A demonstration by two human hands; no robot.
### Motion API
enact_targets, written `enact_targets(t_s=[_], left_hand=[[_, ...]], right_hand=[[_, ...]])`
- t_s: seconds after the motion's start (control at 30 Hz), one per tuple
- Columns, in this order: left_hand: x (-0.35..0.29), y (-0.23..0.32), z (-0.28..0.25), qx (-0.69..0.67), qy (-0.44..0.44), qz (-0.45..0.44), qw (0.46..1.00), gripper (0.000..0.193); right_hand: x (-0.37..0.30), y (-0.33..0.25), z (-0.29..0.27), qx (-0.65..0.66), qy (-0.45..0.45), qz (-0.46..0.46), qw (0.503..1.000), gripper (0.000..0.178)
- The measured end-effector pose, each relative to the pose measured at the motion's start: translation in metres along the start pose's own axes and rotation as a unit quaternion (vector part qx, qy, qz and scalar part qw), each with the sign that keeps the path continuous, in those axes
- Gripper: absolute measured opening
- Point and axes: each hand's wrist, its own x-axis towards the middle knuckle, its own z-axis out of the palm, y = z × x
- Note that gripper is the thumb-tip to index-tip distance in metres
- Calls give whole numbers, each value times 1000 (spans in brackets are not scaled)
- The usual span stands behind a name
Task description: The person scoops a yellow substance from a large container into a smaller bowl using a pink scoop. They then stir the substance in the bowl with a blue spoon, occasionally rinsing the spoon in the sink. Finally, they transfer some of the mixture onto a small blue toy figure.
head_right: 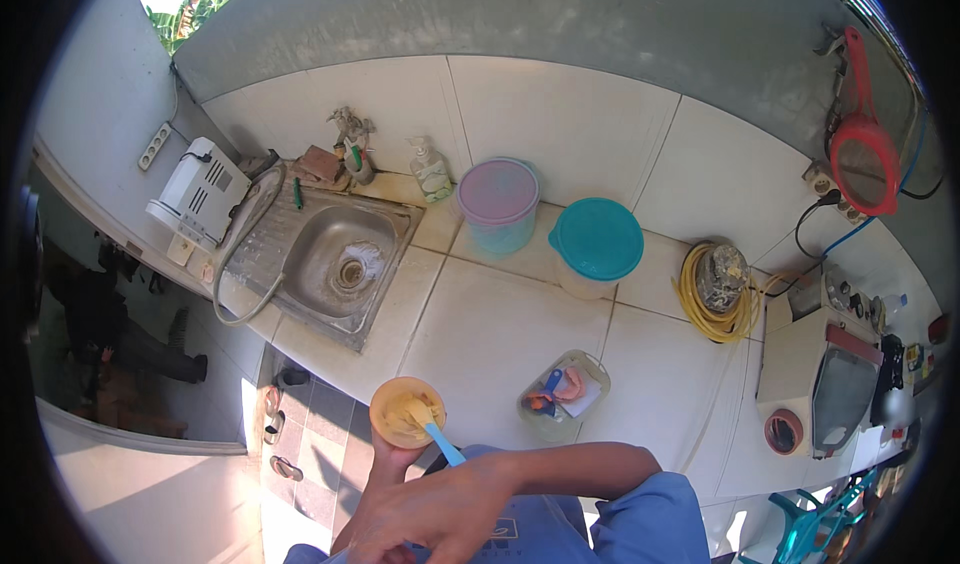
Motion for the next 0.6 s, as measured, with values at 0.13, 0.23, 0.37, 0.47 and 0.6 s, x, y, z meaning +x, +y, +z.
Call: enact_targets(t_s=[0.13, 0.23, 0.37, 0.47, 0.6], left_hand=[[-16, -7, -8, -15, -1, 4, 1000, 52], [3, -25, 7, 5, -15, -42, 999, 51], [-8, -21, 1, -23, -28, -37, 999, 49], [-5, -20, 6, -45, -55, -56, 996, 48], [-22, 0, 6, -67, -104, -50, 991, 47]], right_hand=[[100, 17, -15, -502, -51, 153, 850, 21], [197, 28, 20, -681, -235, 85, 688, 11], [199, 29, 30, -709, -254, 68, 655, 11], [191, 21, 24, -738, -239, 95, 624, 11], [191, 13, 30, -768, -227, 106, 590, 11]])
